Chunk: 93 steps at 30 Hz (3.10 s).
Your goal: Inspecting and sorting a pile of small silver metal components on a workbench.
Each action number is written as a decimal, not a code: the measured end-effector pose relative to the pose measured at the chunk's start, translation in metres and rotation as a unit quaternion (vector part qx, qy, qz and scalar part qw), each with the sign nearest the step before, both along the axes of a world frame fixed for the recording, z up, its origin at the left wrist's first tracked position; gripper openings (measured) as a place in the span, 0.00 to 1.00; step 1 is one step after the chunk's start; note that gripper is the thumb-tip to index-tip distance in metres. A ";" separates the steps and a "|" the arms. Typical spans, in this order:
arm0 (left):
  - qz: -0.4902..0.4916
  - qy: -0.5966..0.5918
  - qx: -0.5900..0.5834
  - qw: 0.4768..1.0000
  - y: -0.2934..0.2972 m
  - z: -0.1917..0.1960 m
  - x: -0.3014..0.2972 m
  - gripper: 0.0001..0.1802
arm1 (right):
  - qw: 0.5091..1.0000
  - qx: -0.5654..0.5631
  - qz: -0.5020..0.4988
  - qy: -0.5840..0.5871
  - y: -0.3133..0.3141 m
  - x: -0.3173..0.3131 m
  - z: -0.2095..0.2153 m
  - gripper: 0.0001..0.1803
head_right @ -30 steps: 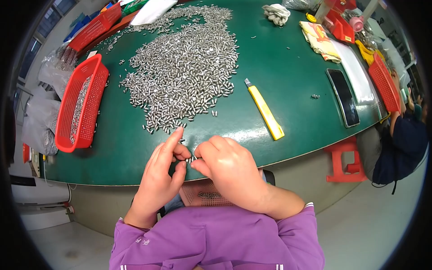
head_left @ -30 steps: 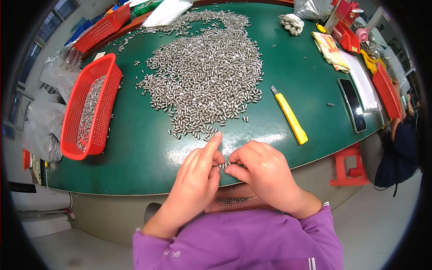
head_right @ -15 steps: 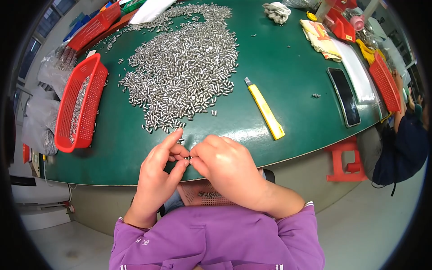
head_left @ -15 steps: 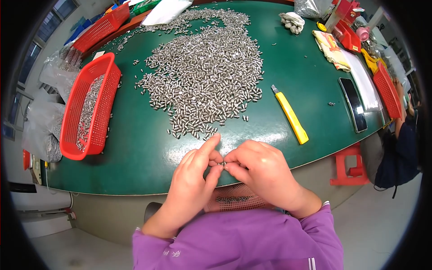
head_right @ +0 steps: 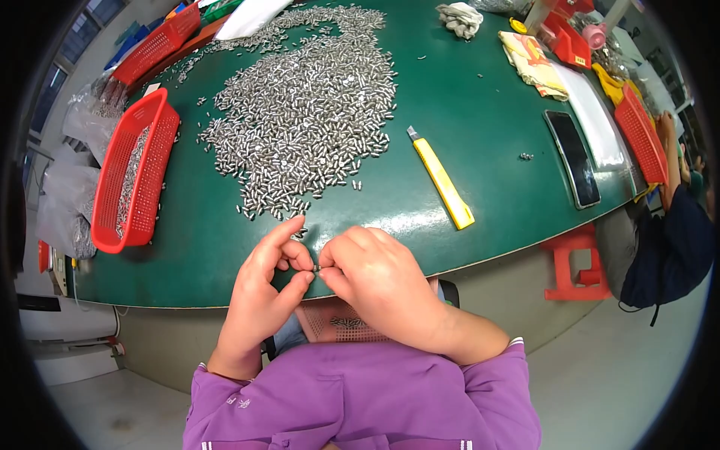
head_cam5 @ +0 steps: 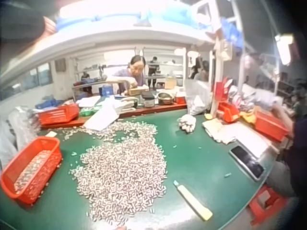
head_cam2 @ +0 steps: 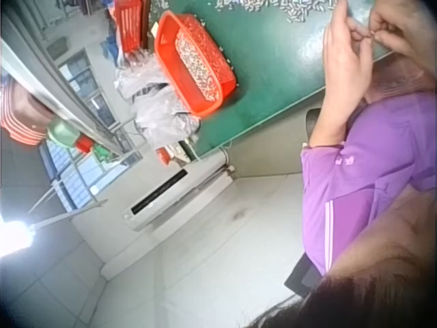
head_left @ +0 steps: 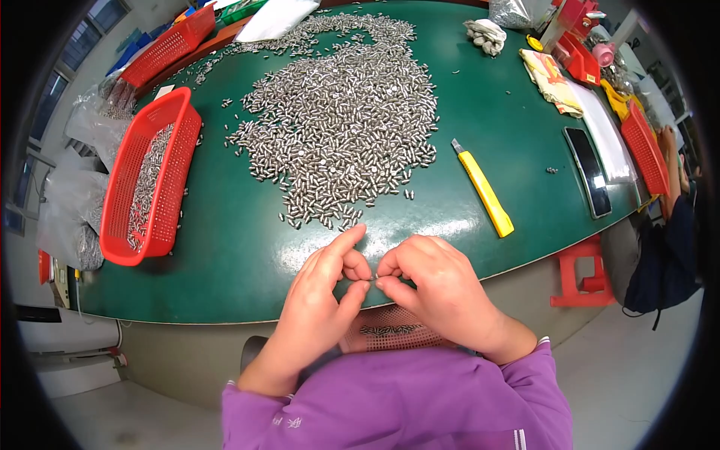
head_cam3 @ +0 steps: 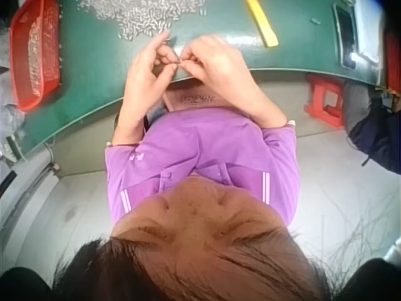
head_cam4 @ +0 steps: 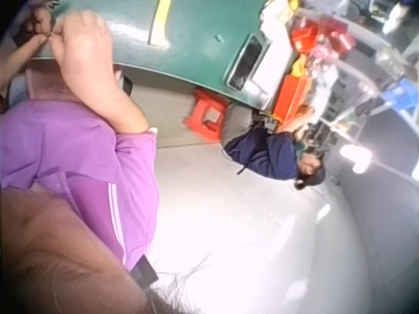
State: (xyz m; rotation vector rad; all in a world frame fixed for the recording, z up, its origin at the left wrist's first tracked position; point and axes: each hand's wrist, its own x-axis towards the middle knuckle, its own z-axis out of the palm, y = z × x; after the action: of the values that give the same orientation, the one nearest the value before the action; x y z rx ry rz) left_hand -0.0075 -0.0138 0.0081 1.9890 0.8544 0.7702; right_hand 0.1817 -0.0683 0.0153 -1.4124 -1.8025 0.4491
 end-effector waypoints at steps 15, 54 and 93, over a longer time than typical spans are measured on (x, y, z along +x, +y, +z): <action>-0.010 0.026 0.101 0.994 -0.002 0.000 0.003 0.38 | 1.000 0.020 0.009 -0.022 -0.002 -0.003 0.001 0.10; -0.042 0.028 0.141 0.989 -0.002 -0.002 -0.001 0.39 | 0.998 0.027 0.021 -0.050 -0.002 0.003 -0.001 0.08; 0.032 0.011 0.225 0.974 -0.009 -0.012 -0.001 0.33 | 0.979 0.019 0.044 -0.200 0.001 -0.008 0.015 0.11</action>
State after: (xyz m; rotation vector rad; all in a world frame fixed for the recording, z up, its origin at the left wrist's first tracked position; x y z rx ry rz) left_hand -0.0082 -0.0232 -0.0039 2.3760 0.8114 1.0542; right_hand 0.1738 -0.0669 0.0302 -1.4781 -2.1864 0.1791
